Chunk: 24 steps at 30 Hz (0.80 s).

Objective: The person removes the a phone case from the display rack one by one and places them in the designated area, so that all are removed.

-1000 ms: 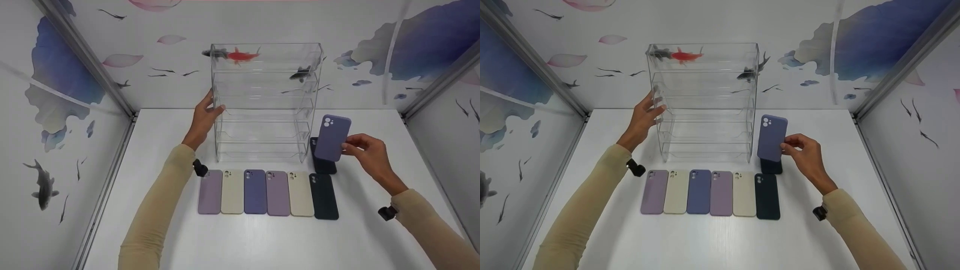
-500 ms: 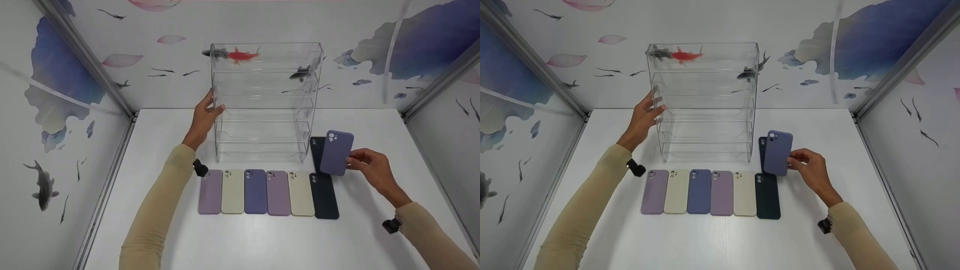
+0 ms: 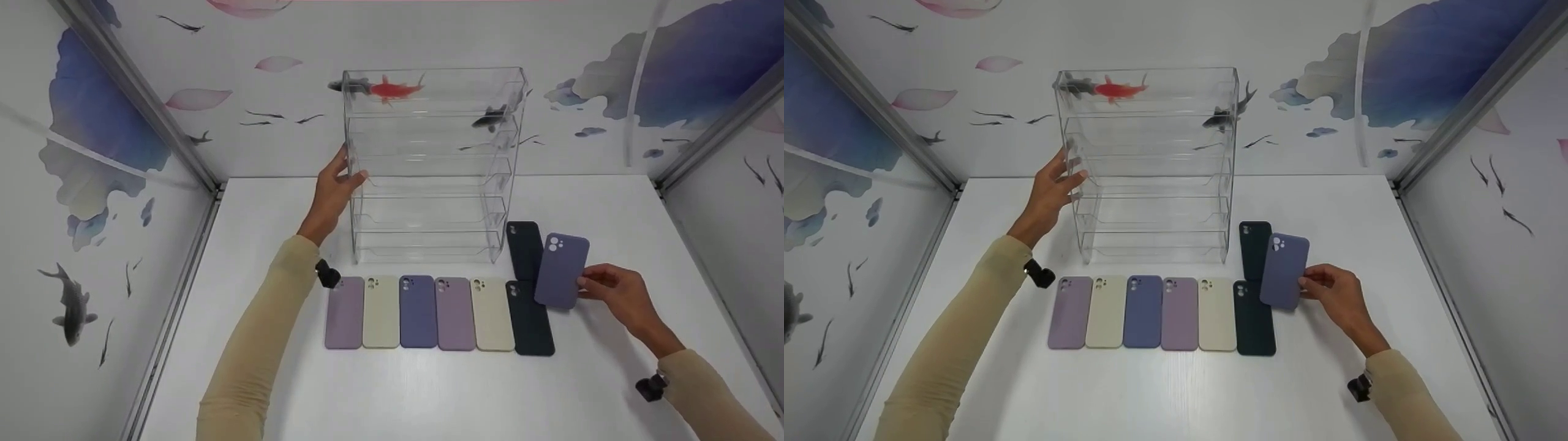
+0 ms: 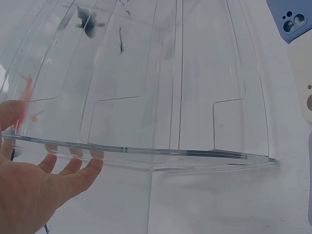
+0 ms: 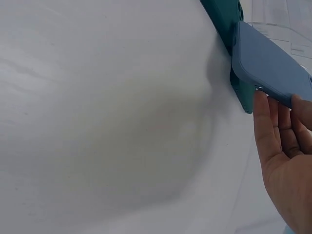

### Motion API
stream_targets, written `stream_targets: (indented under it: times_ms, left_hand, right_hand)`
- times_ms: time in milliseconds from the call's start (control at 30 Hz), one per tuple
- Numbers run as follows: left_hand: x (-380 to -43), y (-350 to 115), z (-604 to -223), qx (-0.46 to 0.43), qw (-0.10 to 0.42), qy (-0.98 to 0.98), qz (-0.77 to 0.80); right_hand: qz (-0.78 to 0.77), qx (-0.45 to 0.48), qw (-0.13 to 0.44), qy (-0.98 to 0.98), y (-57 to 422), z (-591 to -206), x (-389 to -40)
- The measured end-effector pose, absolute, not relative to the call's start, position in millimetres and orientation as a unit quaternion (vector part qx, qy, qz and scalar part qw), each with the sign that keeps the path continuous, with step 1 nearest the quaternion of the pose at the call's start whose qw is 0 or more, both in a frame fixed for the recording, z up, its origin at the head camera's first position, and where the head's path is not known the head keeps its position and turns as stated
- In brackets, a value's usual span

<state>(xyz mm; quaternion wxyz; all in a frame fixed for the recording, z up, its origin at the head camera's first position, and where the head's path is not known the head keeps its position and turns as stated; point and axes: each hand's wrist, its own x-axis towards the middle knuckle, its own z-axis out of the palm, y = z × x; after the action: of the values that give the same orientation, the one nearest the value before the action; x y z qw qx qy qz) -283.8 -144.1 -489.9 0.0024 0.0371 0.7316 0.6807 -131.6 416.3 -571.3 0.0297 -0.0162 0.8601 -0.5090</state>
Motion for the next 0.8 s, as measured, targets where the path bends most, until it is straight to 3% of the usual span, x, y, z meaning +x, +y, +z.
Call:
stream_targets:
  times_ms: [800]
  left_hand:
    - [-285.8,-145.3,-490.9,0.037,0.002,0.743,0.669]
  right_hand:
    - [-0.520,-0.017,0.108,0.847,448.7,-576.9,-115.8]
